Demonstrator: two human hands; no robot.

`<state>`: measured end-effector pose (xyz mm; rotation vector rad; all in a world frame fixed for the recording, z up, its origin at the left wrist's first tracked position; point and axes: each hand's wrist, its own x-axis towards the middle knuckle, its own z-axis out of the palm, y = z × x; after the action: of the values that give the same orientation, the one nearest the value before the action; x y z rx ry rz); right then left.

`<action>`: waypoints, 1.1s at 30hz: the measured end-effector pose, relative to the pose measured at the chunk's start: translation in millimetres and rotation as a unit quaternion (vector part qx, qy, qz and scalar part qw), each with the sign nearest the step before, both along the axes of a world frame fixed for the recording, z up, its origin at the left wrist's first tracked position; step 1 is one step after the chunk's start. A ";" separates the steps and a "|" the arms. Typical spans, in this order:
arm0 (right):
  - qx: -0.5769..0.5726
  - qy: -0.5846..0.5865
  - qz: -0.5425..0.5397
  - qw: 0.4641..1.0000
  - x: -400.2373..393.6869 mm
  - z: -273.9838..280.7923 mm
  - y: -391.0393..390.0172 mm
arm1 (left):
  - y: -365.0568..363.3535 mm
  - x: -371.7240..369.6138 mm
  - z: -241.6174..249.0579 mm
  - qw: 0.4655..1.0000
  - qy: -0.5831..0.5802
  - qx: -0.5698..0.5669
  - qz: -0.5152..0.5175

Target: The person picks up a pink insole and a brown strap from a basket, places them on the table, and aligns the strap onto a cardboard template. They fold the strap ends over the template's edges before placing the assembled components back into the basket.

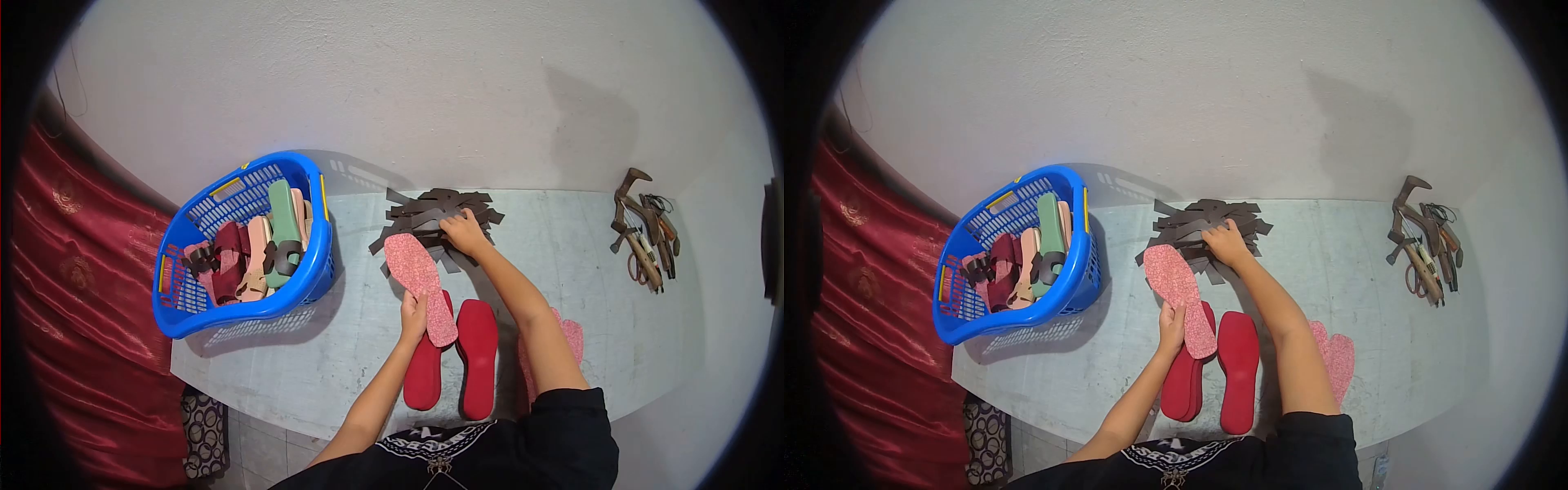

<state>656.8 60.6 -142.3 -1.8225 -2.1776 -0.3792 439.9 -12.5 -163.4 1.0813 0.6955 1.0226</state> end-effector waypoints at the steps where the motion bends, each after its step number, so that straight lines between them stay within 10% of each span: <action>1: -0.001 -0.002 -0.001 1.000 3.3 1.6 -3.9 | -0.4 0.5 1.2 1.000 -0.002 -0.001 -0.001; 9: 0.081 0.237 -0.072 0.965 28.9 81.6 -42.2 | -0.1 -0.7 7.6 0.999 -0.024 0.017 -0.029; 11: -0.022 0.501 -0.071 0.862 40.8 101.5 -50.0 | -2.4 -1.4 15.9 0.998 -0.053 -0.002 -0.044; 15: -0.064 0.590 0.020 0.804 27.2 160.2 -85.9 | -18.0 -4.5 46.2 0.992 -0.074 0.006 -0.100; 23: -0.249 0.447 0.112 0.852 -56.6 218.2 -131.9 | -66.3 -36.6 94.1 0.959 -0.104 -0.063 -0.256; 33: -0.134 0.146 0.159 0.967 -154.1 244.9 -160.4 | -100.1 -108.4 146.4 0.949 -0.111 -0.076 -0.285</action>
<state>502.7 -99.9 102.6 -1.4898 -2.3351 0.2489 331.5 -112.6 -17.0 0.9342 0.2454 0.5660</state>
